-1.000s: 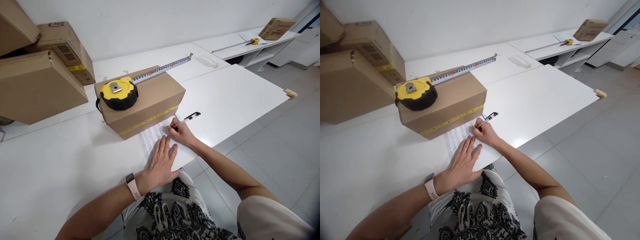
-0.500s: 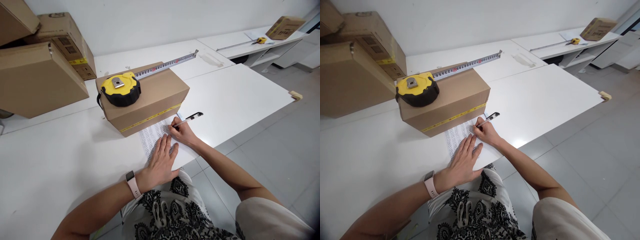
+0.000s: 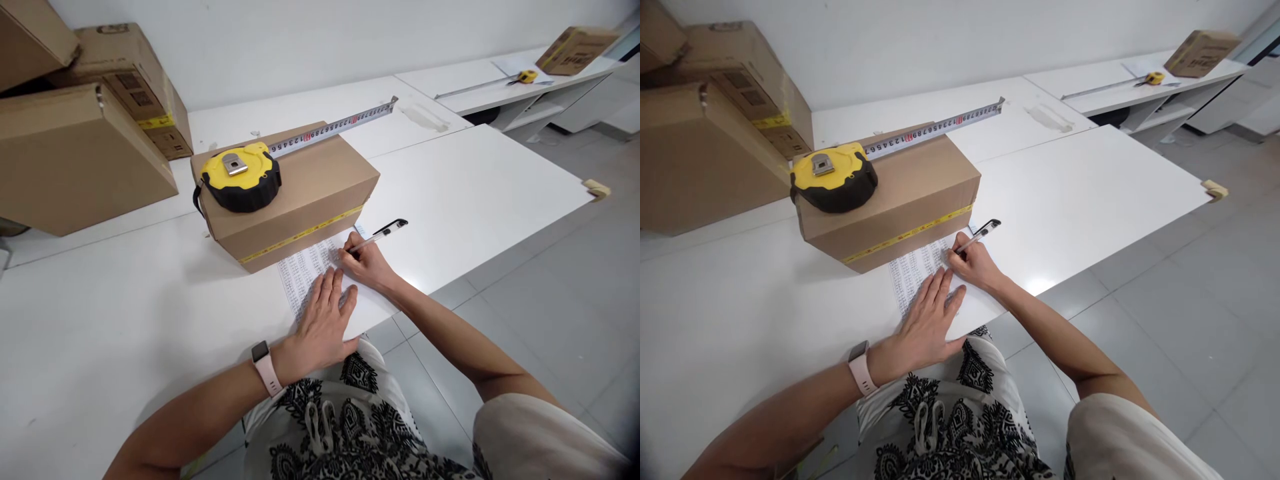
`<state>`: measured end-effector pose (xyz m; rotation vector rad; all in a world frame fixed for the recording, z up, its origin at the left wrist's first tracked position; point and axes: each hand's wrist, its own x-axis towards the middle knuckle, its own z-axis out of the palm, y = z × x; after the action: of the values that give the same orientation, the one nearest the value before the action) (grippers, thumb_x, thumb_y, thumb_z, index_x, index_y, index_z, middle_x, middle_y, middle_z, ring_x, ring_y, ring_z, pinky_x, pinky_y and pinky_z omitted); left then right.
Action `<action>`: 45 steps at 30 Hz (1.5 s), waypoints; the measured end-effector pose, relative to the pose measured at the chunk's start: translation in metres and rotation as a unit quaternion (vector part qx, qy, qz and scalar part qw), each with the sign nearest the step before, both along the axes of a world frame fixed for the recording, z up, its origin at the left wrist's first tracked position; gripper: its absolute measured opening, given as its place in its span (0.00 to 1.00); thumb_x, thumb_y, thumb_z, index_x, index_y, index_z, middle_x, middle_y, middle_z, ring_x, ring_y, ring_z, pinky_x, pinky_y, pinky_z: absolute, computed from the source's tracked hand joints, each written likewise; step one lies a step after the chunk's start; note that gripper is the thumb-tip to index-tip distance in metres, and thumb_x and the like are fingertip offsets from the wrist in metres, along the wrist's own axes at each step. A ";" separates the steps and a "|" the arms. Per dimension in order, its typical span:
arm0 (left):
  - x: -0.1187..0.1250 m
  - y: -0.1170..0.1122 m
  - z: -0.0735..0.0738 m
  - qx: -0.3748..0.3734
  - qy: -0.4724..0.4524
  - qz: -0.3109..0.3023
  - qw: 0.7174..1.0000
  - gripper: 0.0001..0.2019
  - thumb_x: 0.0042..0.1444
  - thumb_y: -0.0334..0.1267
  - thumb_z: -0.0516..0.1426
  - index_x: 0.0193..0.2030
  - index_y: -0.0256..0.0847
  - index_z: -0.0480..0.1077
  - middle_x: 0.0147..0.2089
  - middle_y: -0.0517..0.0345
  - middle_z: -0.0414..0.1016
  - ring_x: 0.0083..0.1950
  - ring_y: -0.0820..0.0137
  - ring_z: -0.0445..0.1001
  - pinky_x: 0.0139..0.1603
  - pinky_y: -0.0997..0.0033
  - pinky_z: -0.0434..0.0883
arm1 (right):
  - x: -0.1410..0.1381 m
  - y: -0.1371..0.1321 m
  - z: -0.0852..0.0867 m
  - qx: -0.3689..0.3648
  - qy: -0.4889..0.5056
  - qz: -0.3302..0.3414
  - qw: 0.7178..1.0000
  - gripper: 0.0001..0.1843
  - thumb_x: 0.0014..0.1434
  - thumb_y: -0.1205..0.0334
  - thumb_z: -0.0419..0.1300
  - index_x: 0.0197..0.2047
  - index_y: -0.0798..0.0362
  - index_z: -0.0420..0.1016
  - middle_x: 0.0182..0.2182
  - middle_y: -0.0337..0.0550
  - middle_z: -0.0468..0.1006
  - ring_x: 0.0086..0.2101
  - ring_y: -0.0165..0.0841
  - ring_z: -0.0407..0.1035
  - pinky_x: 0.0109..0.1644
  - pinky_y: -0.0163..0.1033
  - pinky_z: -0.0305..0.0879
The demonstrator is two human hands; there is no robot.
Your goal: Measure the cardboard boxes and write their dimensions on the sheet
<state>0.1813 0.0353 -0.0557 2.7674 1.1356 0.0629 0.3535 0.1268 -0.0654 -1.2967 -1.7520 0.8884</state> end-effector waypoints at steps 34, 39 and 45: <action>0.000 0.000 0.000 0.011 0.006 0.000 1.000 0.45 0.60 0.60 0.58 0.73 0.28 0.54 0.77 0.26 0.47 0.78 0.37 0.41 0.76 0.41 0.44 | 0.002 0.001 -0.001 0.009 -0.001 -0.015 1.000 0.10 0.58 0.57 0.57 0.29 0.48 0.60 0.19 0.32 0.60 0.23 0.29 0.55 0.28 0.37 0.51; 0.001 0.000 0.000 0.009 0.012 0.001 1.000 0.45 0.60 0.61 0.57 0.73 0.29 0.54 0.77 0.27 0.48 0.78 0.38 0.41 0.75 0.42 0.45 | 0.001 0.001 -0.001 0.009 0.002 -0.009 1.000 0.11 0.58 0.57 0.58 0.28 0.48 0.59 0.19 0.32 0.61 0.23 0.29 0.55 0.28 0.37 0.51; 0.001 0.000 0.002 0.004 0.016 0.001 1.000 0.45 0.60 0.60 0.57 0.73 0.28 0.53 0.77 0.25 0.46 0.78 0.37 0.41 0.75 0.41 0.45 | 0.002 0.001 0.000 0.000 0.002 -0.018 1.000 0.11 0.57 0.58 0.58 0.28 0.48 0.59 0.19 0.32 0.60 0.23 0.28 0.54 0.27 0.37 0.50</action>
<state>0.1820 0.0356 -0.0533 2.7839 1.1477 0.0247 0.3552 0.1282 -0.0655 -1.3204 -1.7203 0.8713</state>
